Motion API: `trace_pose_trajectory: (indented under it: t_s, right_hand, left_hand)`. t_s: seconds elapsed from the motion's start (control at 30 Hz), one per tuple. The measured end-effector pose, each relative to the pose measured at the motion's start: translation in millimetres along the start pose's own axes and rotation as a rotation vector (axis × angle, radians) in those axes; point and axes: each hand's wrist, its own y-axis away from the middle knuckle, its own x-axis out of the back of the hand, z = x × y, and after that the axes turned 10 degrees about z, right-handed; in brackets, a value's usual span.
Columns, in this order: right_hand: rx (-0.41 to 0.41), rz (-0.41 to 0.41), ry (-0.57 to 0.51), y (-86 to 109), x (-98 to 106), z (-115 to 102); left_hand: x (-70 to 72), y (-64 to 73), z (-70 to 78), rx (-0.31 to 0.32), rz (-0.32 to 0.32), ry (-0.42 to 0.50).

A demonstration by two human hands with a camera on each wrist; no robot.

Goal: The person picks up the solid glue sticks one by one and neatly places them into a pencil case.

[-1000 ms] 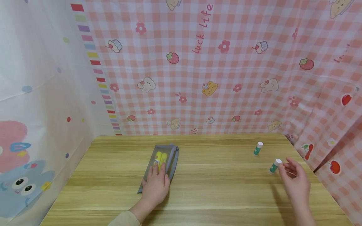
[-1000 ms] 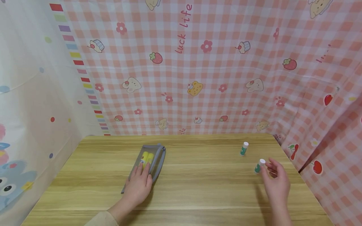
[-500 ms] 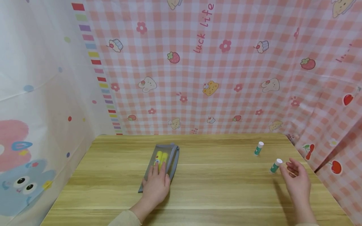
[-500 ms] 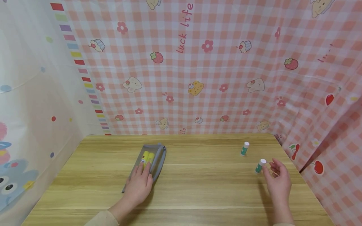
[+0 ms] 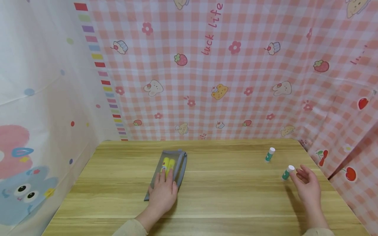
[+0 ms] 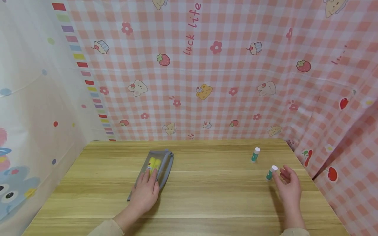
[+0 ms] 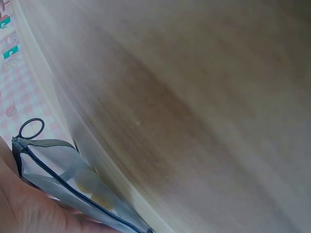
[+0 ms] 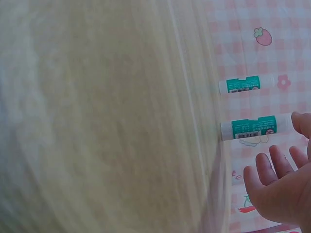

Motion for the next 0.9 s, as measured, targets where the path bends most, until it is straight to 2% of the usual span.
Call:
trace_pose_trajectory:
  t_s: [0.47,0.63,0.9]
  right_hand:
    - [-0.007,-0.048,-0.046,-6.2,-7.2,5.5]
    - [-0.022,-0.053,-0.03,-7.6,-10.3,5.6]
    - [-0.003,-0.046,-0.009,-7.7,-14.2,6.6]
  left_hand:
    - [2.1,0.2,1.9,0.011,-0.011,0.001]
    - [3.5,0.1,2.8,0.018,-0.014,0.009]
    - [3.4,0.1,2.2,0.015,-0.011,0.012]
